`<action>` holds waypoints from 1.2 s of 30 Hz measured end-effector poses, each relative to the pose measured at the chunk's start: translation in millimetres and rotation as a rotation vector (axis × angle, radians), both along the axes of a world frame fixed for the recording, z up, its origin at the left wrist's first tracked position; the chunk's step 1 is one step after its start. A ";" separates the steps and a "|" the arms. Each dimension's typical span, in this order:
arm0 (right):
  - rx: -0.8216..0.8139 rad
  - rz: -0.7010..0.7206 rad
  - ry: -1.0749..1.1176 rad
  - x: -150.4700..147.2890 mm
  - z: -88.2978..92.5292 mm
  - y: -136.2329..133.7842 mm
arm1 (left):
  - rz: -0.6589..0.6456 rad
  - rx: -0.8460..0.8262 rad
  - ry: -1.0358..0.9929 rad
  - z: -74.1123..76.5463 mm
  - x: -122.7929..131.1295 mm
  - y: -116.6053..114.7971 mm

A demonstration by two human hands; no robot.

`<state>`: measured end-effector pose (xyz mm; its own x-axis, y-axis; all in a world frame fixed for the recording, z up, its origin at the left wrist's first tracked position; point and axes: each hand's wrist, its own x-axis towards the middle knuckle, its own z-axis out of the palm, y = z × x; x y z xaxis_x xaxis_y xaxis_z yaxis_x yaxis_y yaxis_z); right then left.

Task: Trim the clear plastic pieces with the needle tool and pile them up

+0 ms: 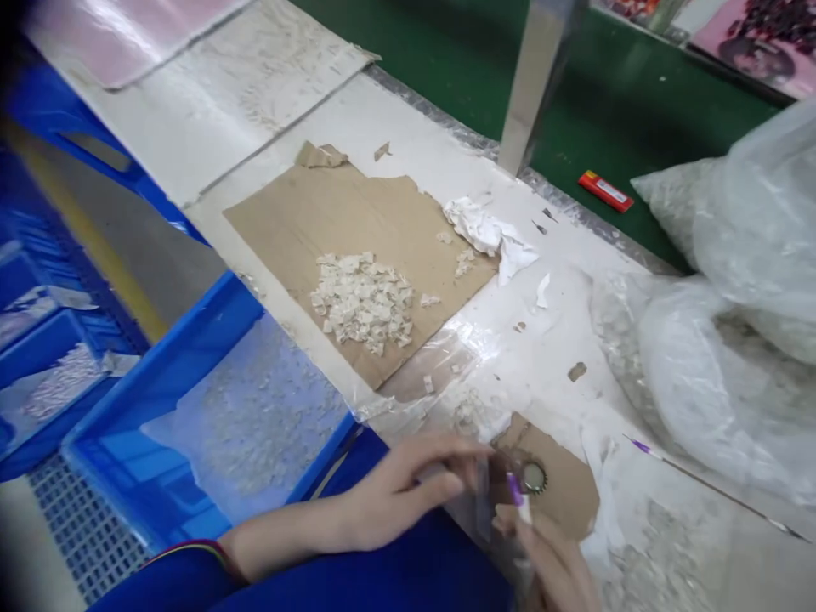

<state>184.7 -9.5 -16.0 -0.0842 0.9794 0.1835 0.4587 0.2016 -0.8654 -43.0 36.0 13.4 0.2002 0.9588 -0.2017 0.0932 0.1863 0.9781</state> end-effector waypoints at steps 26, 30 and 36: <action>0.002 -0.301 -0.079 -14.1 18.1 -4.0 | 0.098 -0.030 0.143 1.3 1.5 -6.4; 0.011 -0.256 -0.106 -12.3 16.0 -2.7 | 0.029 -0.148 -0.061 6.0 13.1 -2.6; 0.011 -0.216 -0.159 -14.6 14.0 0.8 | 0.016 -0.289 -0.249 12.4 17.3 -2.3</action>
